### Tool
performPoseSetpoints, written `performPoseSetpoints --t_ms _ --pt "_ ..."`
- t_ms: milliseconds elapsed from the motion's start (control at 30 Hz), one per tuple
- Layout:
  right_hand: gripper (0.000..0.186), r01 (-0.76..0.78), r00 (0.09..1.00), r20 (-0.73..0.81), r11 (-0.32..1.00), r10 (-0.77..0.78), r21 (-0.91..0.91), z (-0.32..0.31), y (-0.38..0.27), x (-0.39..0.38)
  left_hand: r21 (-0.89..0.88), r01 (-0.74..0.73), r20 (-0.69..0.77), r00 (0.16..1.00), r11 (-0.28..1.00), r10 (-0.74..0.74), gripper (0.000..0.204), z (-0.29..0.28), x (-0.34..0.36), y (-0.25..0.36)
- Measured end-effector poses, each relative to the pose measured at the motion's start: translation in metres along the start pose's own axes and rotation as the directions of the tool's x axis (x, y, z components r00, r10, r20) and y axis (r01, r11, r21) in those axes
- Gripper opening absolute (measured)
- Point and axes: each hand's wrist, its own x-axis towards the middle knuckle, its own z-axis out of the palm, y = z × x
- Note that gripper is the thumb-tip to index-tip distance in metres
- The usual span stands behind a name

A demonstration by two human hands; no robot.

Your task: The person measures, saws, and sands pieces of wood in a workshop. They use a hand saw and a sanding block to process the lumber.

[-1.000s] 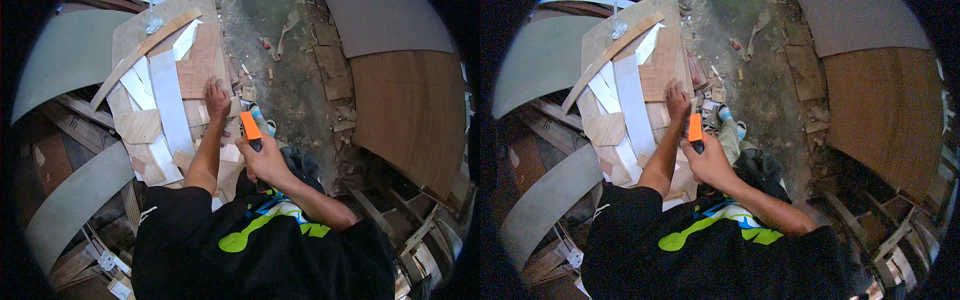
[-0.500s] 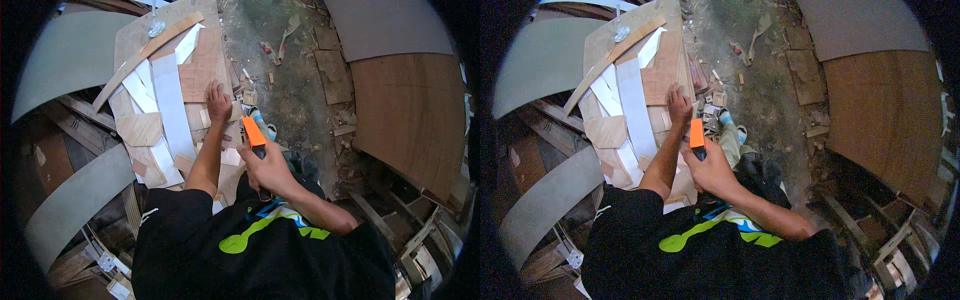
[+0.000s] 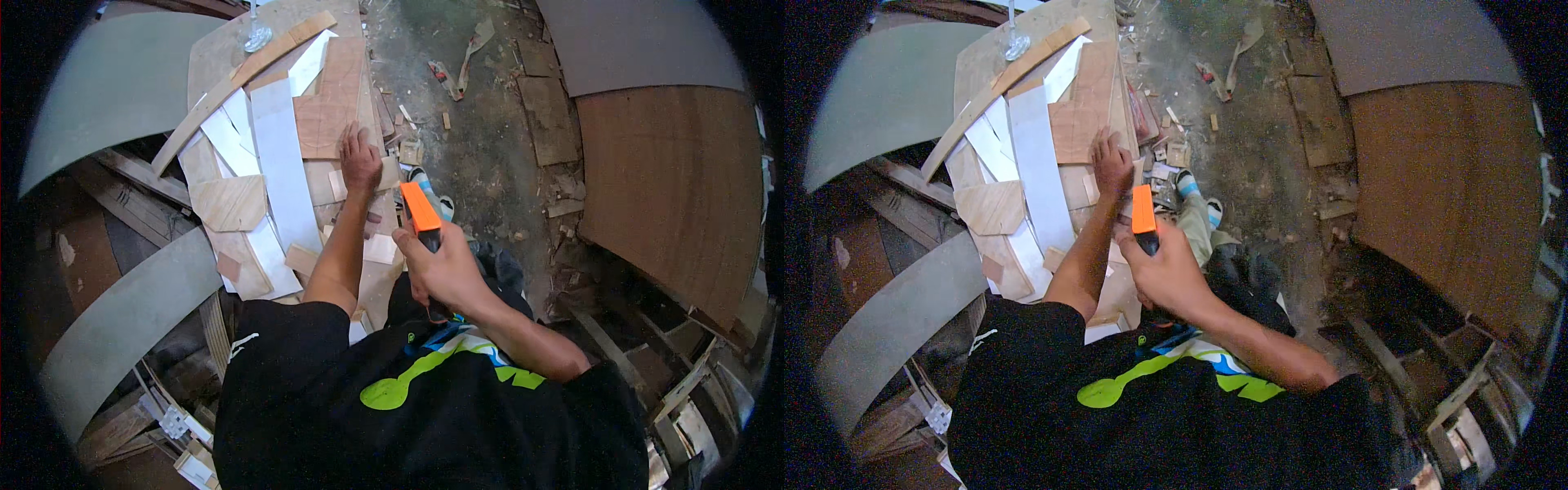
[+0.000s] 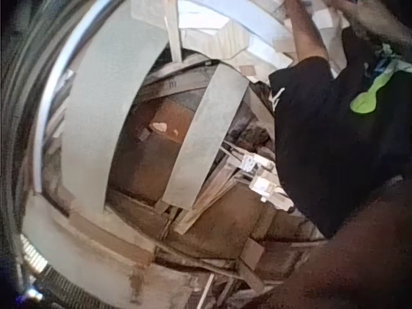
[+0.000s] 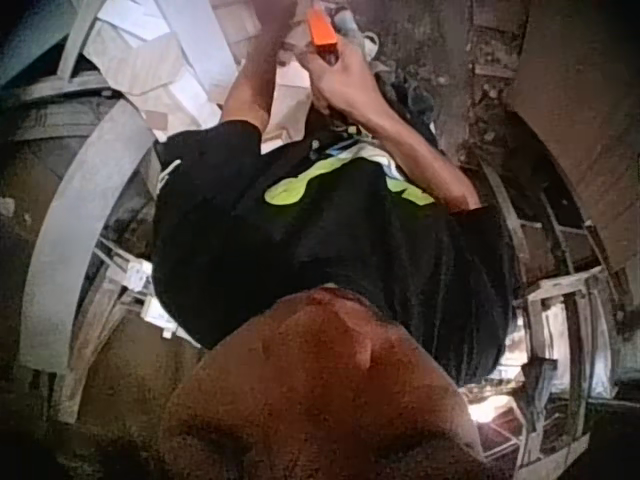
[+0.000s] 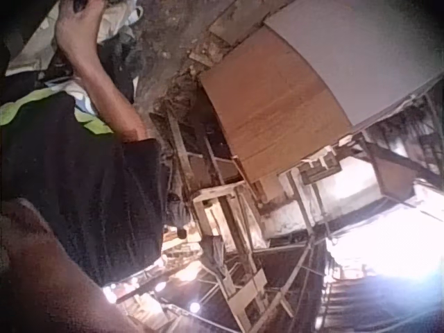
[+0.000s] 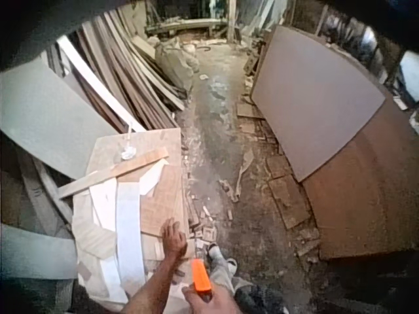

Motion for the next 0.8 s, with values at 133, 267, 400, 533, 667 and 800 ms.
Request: performPoseSetpoints --t_ms 133,267,400,533,667,800 --pt "0.018 0.066 0.998 -0.017 0.998 -0.066 -0.020 -0.002 0.007 0.006 -0.007 0.003 -0.020 1.000 1.000 -0.003 0.037 0.004 0.001 0.001" --pt "0.017 0.004 1.000 -0.023 1.000 -0.003 0.011 -0.002 0.004 0.008 -0.010 0.001 -0.013 1.000 1.000 -0.002 0.037 0.007 0.005 0.000" --pt "0.015 -0.018 1.000 -0.014 1.000 0.018 0.004 0.001 0.000 -0.006 0.028 0.037 0.003 0.999 0.999 -0.037 0.038 0.006 -0.004 -0.008" --pt "0.015 0.006 1.000 -0.016 1.000 -0.006 -0.006 -0.004 0.011 0.006 0.057 0.032 0.010 0.999 0.998 -0.032 0.038 0.005 -0.001 -0.004" --pt "0.015 0.019 1.000 -0.012 1.000 -0.019 0.024 -0.004 0.012 -0.002 0.015 0.017 -0.017 1.000 1.000 -0.017 0.036 0.006 0.005 -0.001" --pt "0.015 0.011 1.000 0.005 0.999 -0.011 0.040 -0.004 0.017 -0.001 0.007 -0.030 -0.043 0.999 1.000 0.030 0.035 0.009 -0.001 -0.007"
